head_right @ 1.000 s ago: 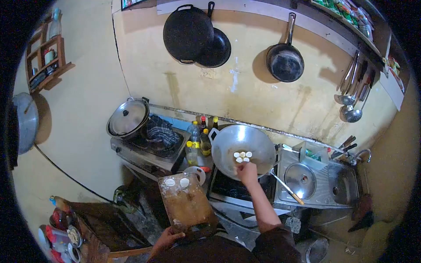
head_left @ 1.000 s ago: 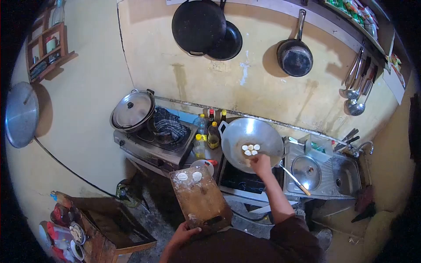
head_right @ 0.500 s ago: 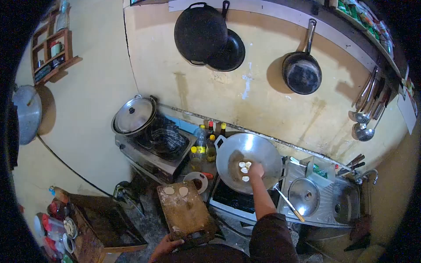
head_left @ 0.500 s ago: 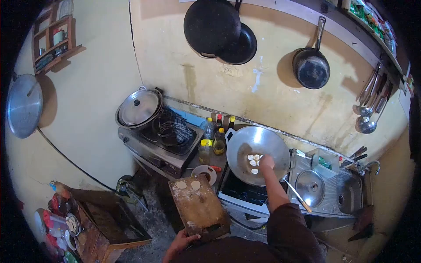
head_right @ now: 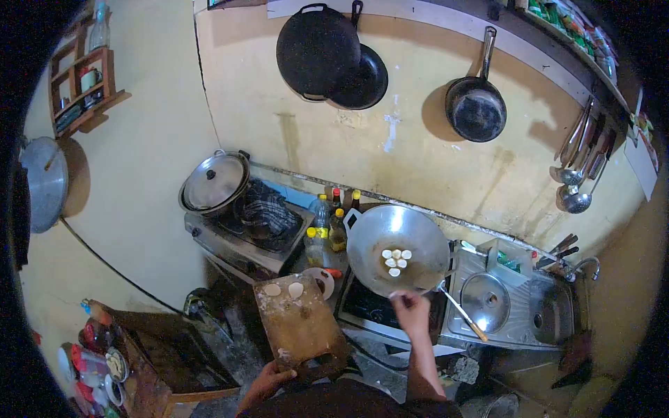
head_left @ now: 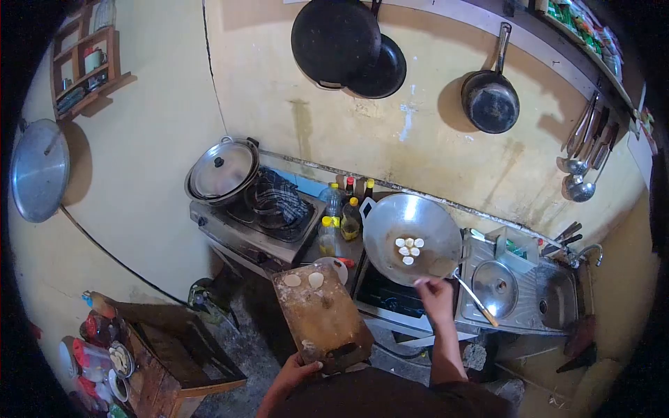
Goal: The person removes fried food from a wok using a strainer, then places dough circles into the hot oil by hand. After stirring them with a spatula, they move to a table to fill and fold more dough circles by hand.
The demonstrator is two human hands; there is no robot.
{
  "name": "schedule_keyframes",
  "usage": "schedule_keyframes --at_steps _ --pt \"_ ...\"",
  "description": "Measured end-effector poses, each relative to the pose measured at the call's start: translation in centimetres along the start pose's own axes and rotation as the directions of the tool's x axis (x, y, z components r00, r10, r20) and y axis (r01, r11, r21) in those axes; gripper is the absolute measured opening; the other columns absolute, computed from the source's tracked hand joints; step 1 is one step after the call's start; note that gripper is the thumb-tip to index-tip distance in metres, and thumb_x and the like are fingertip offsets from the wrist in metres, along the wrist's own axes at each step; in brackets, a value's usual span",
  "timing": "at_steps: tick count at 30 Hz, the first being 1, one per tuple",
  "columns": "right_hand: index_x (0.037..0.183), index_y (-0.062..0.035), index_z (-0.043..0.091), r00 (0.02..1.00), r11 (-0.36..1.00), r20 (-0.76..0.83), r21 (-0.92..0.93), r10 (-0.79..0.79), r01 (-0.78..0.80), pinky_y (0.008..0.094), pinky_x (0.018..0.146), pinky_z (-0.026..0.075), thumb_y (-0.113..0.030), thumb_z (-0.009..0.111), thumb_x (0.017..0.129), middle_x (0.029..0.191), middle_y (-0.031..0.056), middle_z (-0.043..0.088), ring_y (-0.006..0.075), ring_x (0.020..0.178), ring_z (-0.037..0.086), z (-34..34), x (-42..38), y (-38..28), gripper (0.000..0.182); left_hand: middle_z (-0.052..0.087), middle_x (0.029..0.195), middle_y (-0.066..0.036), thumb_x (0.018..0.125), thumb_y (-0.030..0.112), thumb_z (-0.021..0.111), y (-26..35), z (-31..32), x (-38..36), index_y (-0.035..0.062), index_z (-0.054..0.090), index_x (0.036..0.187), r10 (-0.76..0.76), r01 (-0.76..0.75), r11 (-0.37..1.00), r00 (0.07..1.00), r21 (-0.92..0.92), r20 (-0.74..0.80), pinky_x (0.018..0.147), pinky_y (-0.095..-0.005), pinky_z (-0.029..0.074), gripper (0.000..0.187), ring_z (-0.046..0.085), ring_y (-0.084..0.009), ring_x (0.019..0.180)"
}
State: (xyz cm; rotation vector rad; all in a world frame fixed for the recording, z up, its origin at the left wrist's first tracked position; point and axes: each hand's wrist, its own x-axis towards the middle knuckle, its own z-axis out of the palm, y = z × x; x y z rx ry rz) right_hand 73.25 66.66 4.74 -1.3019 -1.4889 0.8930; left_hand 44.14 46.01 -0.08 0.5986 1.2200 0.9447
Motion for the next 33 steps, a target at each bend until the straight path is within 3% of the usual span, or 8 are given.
schedule_keyframes --at_steps 3,7,9,14,22,29,31,33 --pt "0.088 -0.0019 0.066 0.939 0.997 0.345 -0.068 -0.001 0.026 0.0231 0.063 0.044 -0.008 0.063 0.078 0.077 0.0034 0.064 0.0061 0.069 0.054 2.9 -2.5 -1.5 0.013 0.061 0.103 -0.005 0.078 0.013 0.064 0.7 -0.4 -0.7 0.0009 0.053 0.112 -0.014 0.014 1.0 0.999 0.02 0.034 0.085 -0.0279 0.042 0.037 0.056 -0.0133 0.095" --pt "0.091 -0.0043 0.065 0.875 0.964 0.478 -0.187 -0.077 0.187 0.0302 0.065 0.047 -0.017 0.065 0.073 0.077 0.0114 0.063 0.021 0.066 0.059 6.9 -4.9 -3.7 0.022 0.061 0.102 -0.005 0.077 0.013 0.065 3.0 -0.1 -2.7 0.0007 0.052 0.111 -0.008 -0.004 0.988 0.997 0.155 0.075 0.086 -0.0286 0.042 0.038 0.055 -0.0131 0.095" --pt "0.1 -0.0035 0.062 0.813 0.866 0.548 -0.29 -0.199 0.408 0.0354 0.078 0.045 -0.018 0.066 0.072 0.092 0.0175 0.059 0.0297 0.086 0.056 8.6 -5.1 -4.1 0.031 0.06 0.105 -0.006 0.077 0.013 0.065 2.2 -0.8 -2.9 -0.0001 0.051 0.112 -0.091 0.081 0.99 0.992 0.115 0.085 0.087 -0.0289 0.041 0.039 0.054 -0.0131 0.097" --pt "0.113 -0.0018 0.052 0.875 0.787 0.324 -0.397 -0.36 0.471 0.0392 0.085 0.041 -0.018 0.063 0.073 0.108 0.0202 0.05 0.0355 0.098 0.049 13.2 -4.0 -4.6 0.044 0.06 0.105 -0.006 0.078 0.013 0.065 0.4 -1.9 -3.2 0.0 0.051 0.112 0.021 -0.053 0.988 0.976 0.144 0.218 0.086 -0.0288 0.042 0.039 0.055 -0.0136 0.095" --pt "0.087 0.0027 0.058 0.886 0.793 0.151 -0.401 -0.438 0.459 0.0405 0.08 0.044 -0.009 0.063 0.067 0.095 0.0181 0.054 0.0367 0.089 0.051 15.3 -4.1 -5.8 0.023 0.06 0.104 -0.004 0.078 0.012 0.066 1.2 -2.2 -4.8 0.0002 0.051 0.113 -0.045 -0.001 0.978 0.976 0.209 0.212 0.083 -0.0274 0.043 0.04 0.055 -0.0113 0.093" --pt "0.08 0.0006 0.059 0.95 0.927 0.193 -0.24 -0.246 0.289 0.0406 0.073 0.046 -0.012 0.063 0.067 0.078 0.0179 0.058 0.035 0.078 0.056 14.4 -1.8 -6.0 0.018 0.059 0.105 -0.004 0.078 0.012 0.066 1.1 -1.8 -4.5 -0.0002 0.05 0.113 0.015 -0.076 0.973 0.964 0.217 0.267 0.084 -0.0276 0.043 0.041 0.055 -0.0118 0.094" --pt "0.079 -0.0002 0.059 0.936 0.934 0.34 -0.295 -0.095 0.202 0.0406 0.07 0.046 -0.013 0.061 0.069 0.074 0.0184 0.059 0.0338 0.074 0.057 13.8 -1.2 -6.3 0.016 0.059 0.105 -0.004 0.078 0.012 0.066 1.5 -1.4 -4.4 -0.0004 0.05 0.114 0.05 -0.111 0.971 0.96 0.21 0.275 0.084 -0.0275 0.043 0.041 0.055 -0.0123 0.094" --pt "0.079 -0.0004 0.059 0.917 0.884 0.309 -0.314 -0.25 0.347 0.0386 0.065 0.046 -0.014 0.062 0.07 0.071 0.0166 0.058 0.0314 0.069 0.057 13.9 -0.5 -4.8 0.017 0.059 0.106 -0.005 0.078 0.012 0.066 3.6 -0.3 -4.9 -0.0008 0.049 0.115 -0.094 0.017 0.942 0.972 0.334 0.213 0.085 -0.0283 0.042 0.042 0.055 -0.0137 0.095"
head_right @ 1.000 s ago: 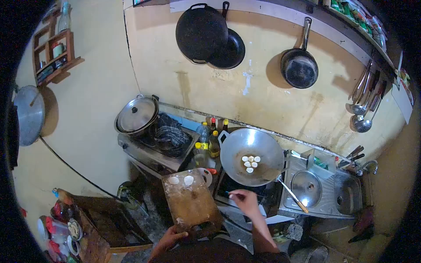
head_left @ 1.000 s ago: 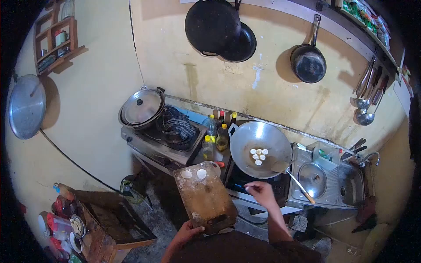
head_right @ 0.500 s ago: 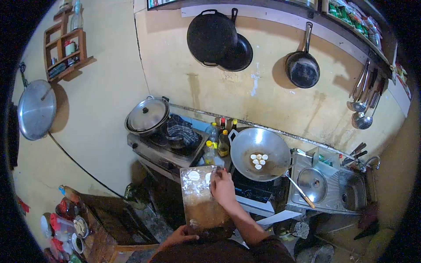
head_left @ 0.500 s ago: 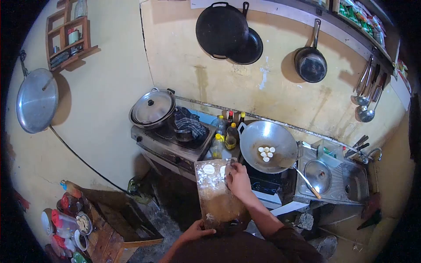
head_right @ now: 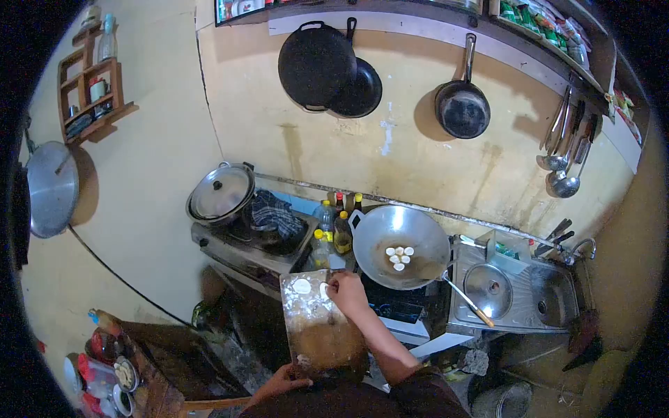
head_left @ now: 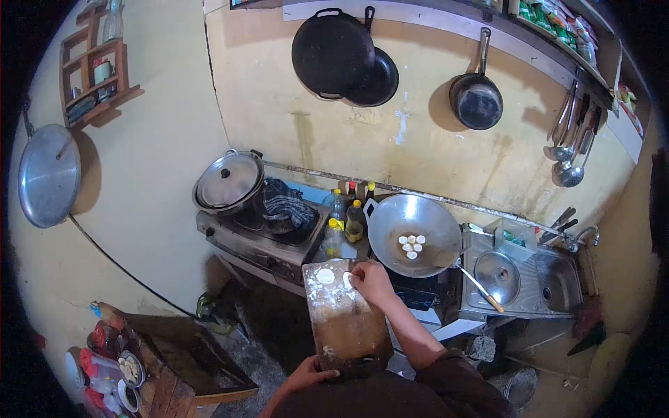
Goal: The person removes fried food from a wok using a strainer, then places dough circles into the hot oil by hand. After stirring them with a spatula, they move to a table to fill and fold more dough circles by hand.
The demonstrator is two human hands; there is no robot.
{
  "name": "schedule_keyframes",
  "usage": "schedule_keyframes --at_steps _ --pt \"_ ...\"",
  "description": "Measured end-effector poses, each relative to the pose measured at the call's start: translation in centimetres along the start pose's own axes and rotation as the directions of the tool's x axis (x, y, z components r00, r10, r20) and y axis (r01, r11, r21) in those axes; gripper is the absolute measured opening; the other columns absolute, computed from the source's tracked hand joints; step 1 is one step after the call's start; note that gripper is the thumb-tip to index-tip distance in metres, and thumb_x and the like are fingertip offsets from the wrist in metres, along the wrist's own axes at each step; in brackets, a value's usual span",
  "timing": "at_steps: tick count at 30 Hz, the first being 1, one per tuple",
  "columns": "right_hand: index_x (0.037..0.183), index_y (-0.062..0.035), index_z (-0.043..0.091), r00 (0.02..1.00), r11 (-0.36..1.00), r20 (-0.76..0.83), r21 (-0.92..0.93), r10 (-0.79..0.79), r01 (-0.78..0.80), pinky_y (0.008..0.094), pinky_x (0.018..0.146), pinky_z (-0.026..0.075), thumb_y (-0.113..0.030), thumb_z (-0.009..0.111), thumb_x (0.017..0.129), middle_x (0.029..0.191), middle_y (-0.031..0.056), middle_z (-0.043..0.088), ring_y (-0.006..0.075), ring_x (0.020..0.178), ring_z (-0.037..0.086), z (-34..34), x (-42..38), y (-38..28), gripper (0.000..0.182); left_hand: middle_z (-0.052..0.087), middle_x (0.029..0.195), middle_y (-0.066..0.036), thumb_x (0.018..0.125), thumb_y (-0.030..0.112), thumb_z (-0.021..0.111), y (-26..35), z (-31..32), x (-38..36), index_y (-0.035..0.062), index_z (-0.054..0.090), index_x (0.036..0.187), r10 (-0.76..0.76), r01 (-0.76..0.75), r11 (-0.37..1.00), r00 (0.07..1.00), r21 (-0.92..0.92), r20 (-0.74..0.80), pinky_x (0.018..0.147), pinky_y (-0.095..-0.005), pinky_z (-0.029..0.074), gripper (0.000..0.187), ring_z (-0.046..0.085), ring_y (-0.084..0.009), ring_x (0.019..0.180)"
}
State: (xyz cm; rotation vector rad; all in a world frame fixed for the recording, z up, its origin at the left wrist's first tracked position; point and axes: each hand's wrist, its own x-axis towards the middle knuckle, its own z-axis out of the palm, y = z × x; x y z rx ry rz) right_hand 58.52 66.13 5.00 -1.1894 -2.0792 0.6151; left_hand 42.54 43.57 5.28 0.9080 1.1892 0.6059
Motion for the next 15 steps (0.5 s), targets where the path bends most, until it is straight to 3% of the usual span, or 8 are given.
schedule_keyframes --at_steps 1,2,4,8,11,13,15 --pt "0.079 -0.0006 0.059 0.988 0.988 -0.072 -0.075 -0.14 0.134 0.0365 0.06 0.045 -0.016 0.062 0.071 0.069 0.0148 0.058 0.0291 0.063 0.057 0.3 0.2 0.8 0.017 0.059 0.106 -0.005 0.078 0.012 0.066 1.0 0.3 -0.1 -0.0008 0.049 0.115 0.0 0.0 1.0 1.0 0.002 0.001 0.085 -0.0283 0.042 0.042 0.055 -0.0137 0.095" --pt "0.079 -0.0006 0.059 0.988 0.988 -0.072 -0.075 -0.138 0.132 0.0365 0.06 0.045 -0.016 0.062 0.071 0.069 0.0148 0.058 0.0291 0.063 0.057 0.1 0.3 1.0 0.017 0.059 0.106 -0.006 0.078 0.012 0.066 1.8 0.8 -0.2 -0.0009 0.049 0.115 -0.039 0.04 0.999 0.998 0.024 -0.039 0.086 -0.0285 0.042 0.042 0.055 -0.0141 0.095" --pt "0.079 -0.0005 0.059 0.999 0.999 0.009 -0.014 -0.034 0.034 0.0372 0.062 0.045 -0.014 0.06 0.072 0.072 0.0158 0.059 0.0296 0.066 0.057 -0.2 0.5 1.1 0.016 0.059 0.107 -0.006 0.078 0.012 0.065 1.8 1.0 0.6 -0.001 0.049 0.115 -0.077 0.08 0.996 0.994 0.043 -0.079 0.086 -0.0287 0.042 0.042 0.055 -0.0145 0.095" --pt "0.078 -0.0015 0.059 0.995 0.994 0.073 0.076 0.069 -0.075 0.0438 0.069 0.044 -0.014 0.06 0.073 0.076 0.0208 0.058 0.0357 0.075 0.057 -1.0 1.0 1.4 0.013 0.059 0.106 -0.007 0.078 0.011 0.066 -0.8 1.1 3.1 -0.0009 0.049 0.115 0.008 -0.011 0.994 1.0 -0.111 -0.029 0.086 -0.0291 0.042 0.043 0.055 -0.0144 0.095" --pt "0.078 -0.0012 0.059 0.996 0.994 0.063 0.094 -0.057 0.051 0.0434 0.068 0.045 -0.014 0.06 0.073 0.076 0.0202 0.058 0.0356 0.075 0.057 -0.8 1.8 3.5 0.014 0.059 0.106 -0.007 0.077 0.012 0.066 -0.5 1.5 4.1 -0.0012 0.048 0.115 0.025 -0.029 0.987 0.999 -0.16 -0.023 0.086 -0.0293 0.042 0.044 0.055 -0.0142 0.095" --pt "0.081 -0.0004 0.058 0.97 0.99 0.212 -0.045 -0.118 0.13 0.0389 0.064 0.045 -0.012 0.06 0.073 0.078 0.0173 0.058 0.0331 0.069 0.057 -1.3 2.3 4.5 0.014 0.059 0.106 -0.007 0.077 0.013 0.066 -0.1 1.7 4.8 -0.0015 0.048 0.116 0.022 -0.025 0.989 0.999 -0.144 -0.025 0.087 -0.0296 0.042 0.045 0.055 -0.0142 0.095" --pt "0.082 -0.0005 0.059 0.968 0.982 0.173 -0.034 -0.179 0.188 0.0389 0.063 0.045 -0.012 0.06 0.073 0.077 0.017 0.058 0.0331 0.068 0.057 -1.6 2.8 5.4 0.015 0.059 0.106 -0.007 0.077 0.013 0.066 0.4 2.1 5.3 -0.0022 0.048 0.115 -0.022 0.014 0.989 0.998 -0.148 -0.053 0.086 -0.0292 0.042 0.044 0.055 -0.0139 0.095"
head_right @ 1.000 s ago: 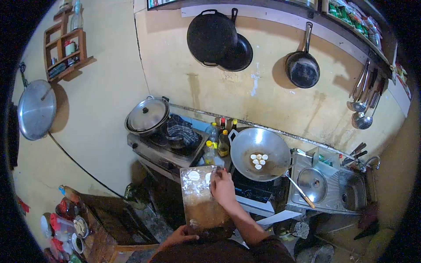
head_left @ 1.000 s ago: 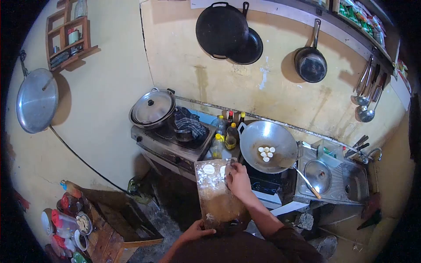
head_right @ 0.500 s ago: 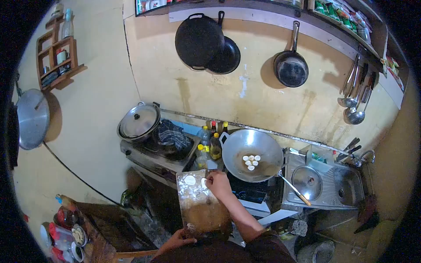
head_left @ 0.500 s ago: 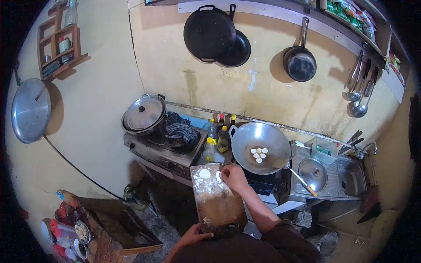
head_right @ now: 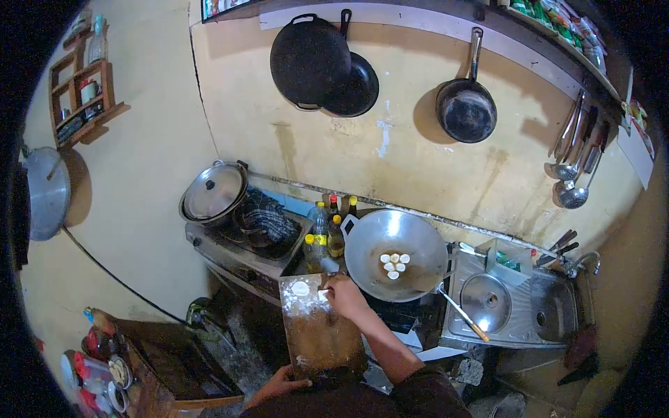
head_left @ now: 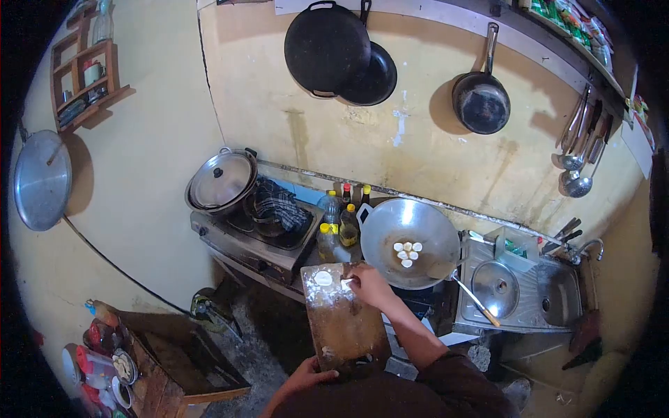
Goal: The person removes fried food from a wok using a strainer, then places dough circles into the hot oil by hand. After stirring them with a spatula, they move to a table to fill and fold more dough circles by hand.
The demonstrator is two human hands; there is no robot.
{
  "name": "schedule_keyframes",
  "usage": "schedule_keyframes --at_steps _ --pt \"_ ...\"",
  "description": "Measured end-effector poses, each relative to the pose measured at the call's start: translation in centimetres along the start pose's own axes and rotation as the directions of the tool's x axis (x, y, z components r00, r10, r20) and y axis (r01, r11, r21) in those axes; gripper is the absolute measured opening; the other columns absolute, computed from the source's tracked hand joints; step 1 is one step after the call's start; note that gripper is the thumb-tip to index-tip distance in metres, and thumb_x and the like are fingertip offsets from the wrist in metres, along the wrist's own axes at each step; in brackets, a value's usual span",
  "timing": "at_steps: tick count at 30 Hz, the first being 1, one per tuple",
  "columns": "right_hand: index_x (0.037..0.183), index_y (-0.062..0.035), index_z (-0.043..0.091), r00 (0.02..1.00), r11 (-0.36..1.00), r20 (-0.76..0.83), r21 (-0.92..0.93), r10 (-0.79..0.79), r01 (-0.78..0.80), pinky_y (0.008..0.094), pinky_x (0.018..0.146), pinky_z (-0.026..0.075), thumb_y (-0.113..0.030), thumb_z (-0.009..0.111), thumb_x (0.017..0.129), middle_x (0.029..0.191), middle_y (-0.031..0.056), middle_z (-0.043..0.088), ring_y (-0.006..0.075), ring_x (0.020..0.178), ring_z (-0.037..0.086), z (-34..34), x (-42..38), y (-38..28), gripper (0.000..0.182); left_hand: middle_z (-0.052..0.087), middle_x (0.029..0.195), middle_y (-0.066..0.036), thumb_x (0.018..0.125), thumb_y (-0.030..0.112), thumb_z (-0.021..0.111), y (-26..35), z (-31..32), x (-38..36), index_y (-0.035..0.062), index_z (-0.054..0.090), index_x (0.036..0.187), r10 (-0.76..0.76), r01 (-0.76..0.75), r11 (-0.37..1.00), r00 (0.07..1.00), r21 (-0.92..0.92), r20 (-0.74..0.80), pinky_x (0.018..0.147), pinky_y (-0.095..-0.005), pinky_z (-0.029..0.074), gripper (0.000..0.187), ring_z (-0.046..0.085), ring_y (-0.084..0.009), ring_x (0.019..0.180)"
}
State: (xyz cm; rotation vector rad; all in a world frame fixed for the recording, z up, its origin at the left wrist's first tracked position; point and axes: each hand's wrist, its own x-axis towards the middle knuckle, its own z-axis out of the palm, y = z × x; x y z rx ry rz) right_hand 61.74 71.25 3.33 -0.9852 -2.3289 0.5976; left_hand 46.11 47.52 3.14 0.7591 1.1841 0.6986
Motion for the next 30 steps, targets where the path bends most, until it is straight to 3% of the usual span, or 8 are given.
schedule_keyframes --at_steps 2,8,16,18,21,25,27,30 --pt "0.083 -0.0007 0.059 0.997 0.998 -0.043 0.001 -0.059 0.059 0.0389 0.063 0.045 -0.012 0.061 0.073 0.075 0.0168 0.057 0.0331 0.068 0.057 -0.4 0.3 0.6 0.015 0.059 0.106 -0.007 0.077 0.014 0.067 0.5 0.2 0.5 -0.0025 0.049 0.114 -0.005 0.005 0.999 1.0 0.036 -0.006 0.085 -0.0291 0.042 0.045 0.055 -0.0139 0.095" --pt "0.086 -0.0018 0.059 0.998 0.994 0.053 0.098 0.042 -0.047 0.0376 0.062 0.046 -0.011 0.06 0.075 0.072 0.0166 0.059 0.0315 0.066 0.058 -0.9 1.0 2.5 0.015 0.06 0.102 -0.008 0.077 0.019 0.067 0.8 0.9 2.1 -0.0032 0.048 0.114 0.014 -0.012 0.999 0.999 0.037 -0.048 0.083 -0.0286 0.043 0.047 0.056 -0.0137 0.092" --pt "0.094 -0.0037 0.063 0.973 0.931 0.225 0.344 0.047 -0.125 0.0294 0.065 0.046 -0.009 0.06 0.077 0.078 0.0114 0.063 0.016 0.068 0.059 -3.7 2.0 5.8 0.018 0.06 0.101 -0.007 0.077 0.019 0.067 1.7 1.7 3.4 -0.0034 0.048 0.114 -0.01 0.019 0.997 0.991 0.069 -0.13 0.081 -0.0283 0.044 0.048 0.057 -0.0136 0.089" --pt "0.087 -0.0032 0.065 0.982 0.882 0.12 0.434 0.149 -0.187 0.0309 0.065 0.048 -0.012 0.062 0.076 0.074 0.015 0.063 0.0191 0.068 0.061 -5.8 2.5 7.8 0.015 0.06 0.101 -0.006 0.077 0.019 0.067 -1.5 0.7 5.1 -0.0029 0.048 0.114 0.087 -0.088 0.996 0.99 0.002 -0.109 0.081 -0.0282 0.044 0.048 0.056 -0.0131 0.089" --pt "0.084 -0.0048 0.066 0.963 0.962 0.029 0.033 0.269 -0.27 0.0344 0.065 0.049 -0.013 0.06 0.074 0.074 0.0162 0.063 0.0258 0.069 0.062 -8.8 4.5 13.2 0.014 0.058 0.108 -0.009 0.074 0.017 0.069 -0.1 1.4 4.4 -0.0006 0.049 0.116 0.046 -0.059 0.996 0.982 -0.069 -0.182 0.091 -0.034 0.039 0.049 0.052 -0.0201 0.102" --pt "0.082 -0.0103 0.068 0.885 0.809 -0.054 -0.384 0.462 -0.445 0.0376 0.07 0.05 -0.021 0.062 0.072 0.083 0.0154 0.064 0.0287 0.076 0.062 -7.6 7.6 23.7 0.017 0.059 0.106 -0.007 0.076 0.016 0.067 1.5 2.1 3.7 -0.0014 0.051 0.113 -0.098 0.069 0.991 0.958 -0.115 -0.269 0.087 -0.0298 0.042 0.044 0.056 -0.0165 0.095" --pt "0.081 -0.0115 0.068 0.841 0.747 -0.06 -0.428 0.537 -0.508 0.0384 0.071 0.05 -0.02 0.061 0.071 0.084 0.0146 0.064 0.0291 0.078 0.062 -6.3 8.7 27.7 0.015 0.04 0.13 -0.016 0.069 0.03 0.075 1.8 2.5 3.6 0.01 0.024 0.136 -0.262 0.216 0.963 0.885 -0.159 -0.384 0.088 -0.0458 0.043 0.087 0.045 -0.0318 0.114" --pt "0.079 -0.014 0.069 0.788 0.642 -0.072 -0.537 0.611 -0.547 0.0386 0.074 0.05 -0.019 0.06 0.07 0.084 0.0121 0.064 0.0288 0.081 0.062 -3.2 9.7 33.8 0.013 0.037 0.131 -0.017 0.066 0.035 0.076 1.0 2.9 3.3 0.0107 0.023 0.136 -0.256 0.177 0.96 0.869 -0.216 -0.423 0.087 -0.0449 0.043 0.091 0.044 -0.0323 0.114"
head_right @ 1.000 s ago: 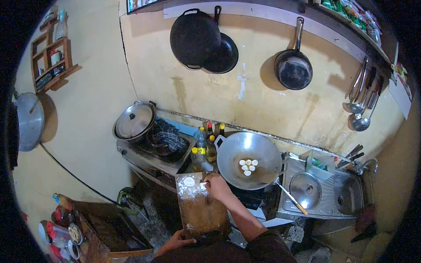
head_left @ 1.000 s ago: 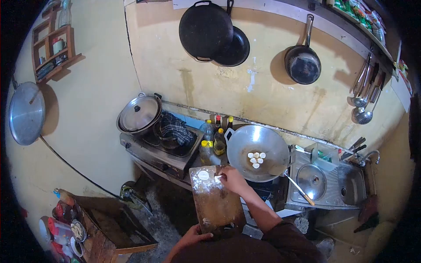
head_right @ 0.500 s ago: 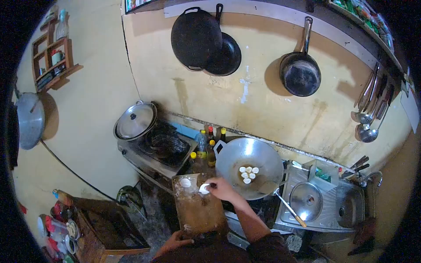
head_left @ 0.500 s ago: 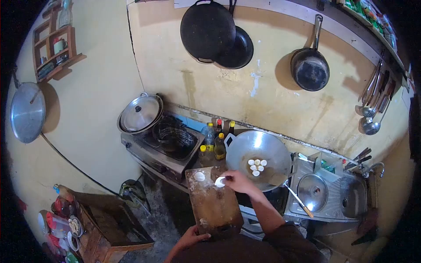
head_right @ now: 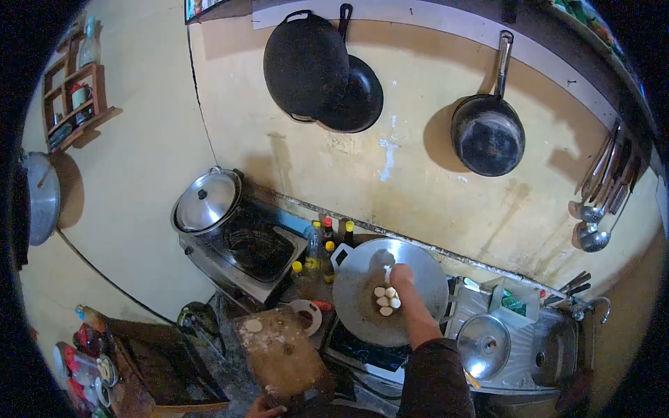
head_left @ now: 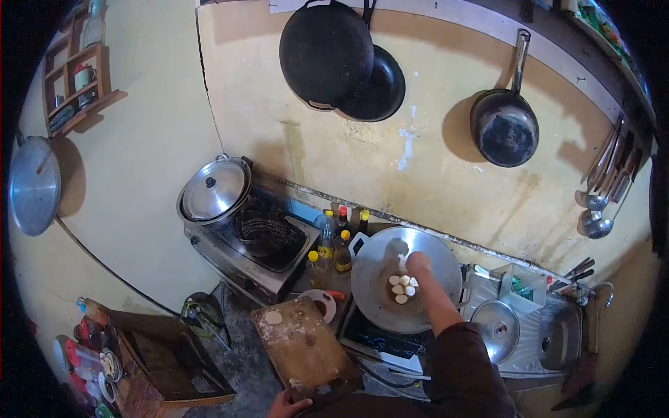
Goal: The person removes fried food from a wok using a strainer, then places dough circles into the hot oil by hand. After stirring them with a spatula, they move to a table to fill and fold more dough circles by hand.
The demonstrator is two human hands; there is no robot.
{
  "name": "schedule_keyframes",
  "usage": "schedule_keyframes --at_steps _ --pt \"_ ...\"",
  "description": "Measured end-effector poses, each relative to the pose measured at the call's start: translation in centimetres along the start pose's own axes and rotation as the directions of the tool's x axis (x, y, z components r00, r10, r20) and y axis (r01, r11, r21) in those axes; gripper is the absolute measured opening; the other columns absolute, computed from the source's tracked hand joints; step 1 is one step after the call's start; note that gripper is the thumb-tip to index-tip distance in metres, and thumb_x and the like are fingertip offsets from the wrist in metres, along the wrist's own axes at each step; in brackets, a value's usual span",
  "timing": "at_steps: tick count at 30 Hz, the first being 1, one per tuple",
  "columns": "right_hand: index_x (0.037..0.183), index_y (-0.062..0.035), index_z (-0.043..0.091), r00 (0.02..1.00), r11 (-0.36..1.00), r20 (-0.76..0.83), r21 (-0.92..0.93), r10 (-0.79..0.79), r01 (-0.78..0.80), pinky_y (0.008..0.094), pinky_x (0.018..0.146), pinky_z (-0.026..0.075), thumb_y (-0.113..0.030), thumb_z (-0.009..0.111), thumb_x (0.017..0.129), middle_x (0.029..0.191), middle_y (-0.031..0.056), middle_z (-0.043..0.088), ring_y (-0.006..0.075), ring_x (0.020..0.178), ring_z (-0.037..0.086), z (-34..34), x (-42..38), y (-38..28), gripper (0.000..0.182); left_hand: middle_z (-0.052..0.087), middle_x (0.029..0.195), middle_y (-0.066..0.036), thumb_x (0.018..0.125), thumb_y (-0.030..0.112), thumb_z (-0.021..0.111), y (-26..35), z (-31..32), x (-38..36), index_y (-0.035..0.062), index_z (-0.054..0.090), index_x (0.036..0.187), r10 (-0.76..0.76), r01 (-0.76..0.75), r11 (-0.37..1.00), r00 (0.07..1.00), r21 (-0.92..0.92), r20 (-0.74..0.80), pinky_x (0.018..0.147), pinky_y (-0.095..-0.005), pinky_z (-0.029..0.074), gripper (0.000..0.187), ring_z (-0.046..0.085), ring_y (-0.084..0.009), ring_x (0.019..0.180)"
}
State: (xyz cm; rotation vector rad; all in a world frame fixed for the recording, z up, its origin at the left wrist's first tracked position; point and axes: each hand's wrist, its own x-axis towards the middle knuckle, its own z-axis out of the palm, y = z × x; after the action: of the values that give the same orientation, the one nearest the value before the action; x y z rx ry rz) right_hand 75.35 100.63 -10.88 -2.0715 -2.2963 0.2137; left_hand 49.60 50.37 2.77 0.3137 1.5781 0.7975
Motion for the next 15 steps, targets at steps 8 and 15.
schedule_keyframes --at_steps 8,15 --pt "0.079 -0.014 0.068 0.994 0.999 0.106 0.035 0.007 -0.011 0.0387 0.074 0.05 -0.018 0.06 0.071 0.09 0.0108 0.064 0.0284 0.082 0.062 3.7 2.8 1.1 0.012 0.037 0.131 -0.017 0.07 0.027 0.075 -2.2 0.1 0.7 0.0126 0.02 0.138 -0.062 0.051 0.984 0.996 -0.17 -0.057 0.082 -0.0448 0.047 0.089 0.048 -0.0324 0.11" --pt "0.077 -0.0106 0.068 0.974 0.995 -0.205 0.01 0.101 -0.101 0.0389 0.069 0.051 -0.016 0.059 0.072 0.081 0.0118 0.065 0.0281 0.078 0.063 0.0 2.2 1.4 0.011 0.036 0.133 -0.016 0.073 0.021 0.072 -1.5 0.7 -0.3 0.0127 0.019 0.138 -0.138 0.124 0.939 0.99 -0.321 -0.021 0.087 -0.0475 0.043 0.084 0.044 -0.0329 0.115"
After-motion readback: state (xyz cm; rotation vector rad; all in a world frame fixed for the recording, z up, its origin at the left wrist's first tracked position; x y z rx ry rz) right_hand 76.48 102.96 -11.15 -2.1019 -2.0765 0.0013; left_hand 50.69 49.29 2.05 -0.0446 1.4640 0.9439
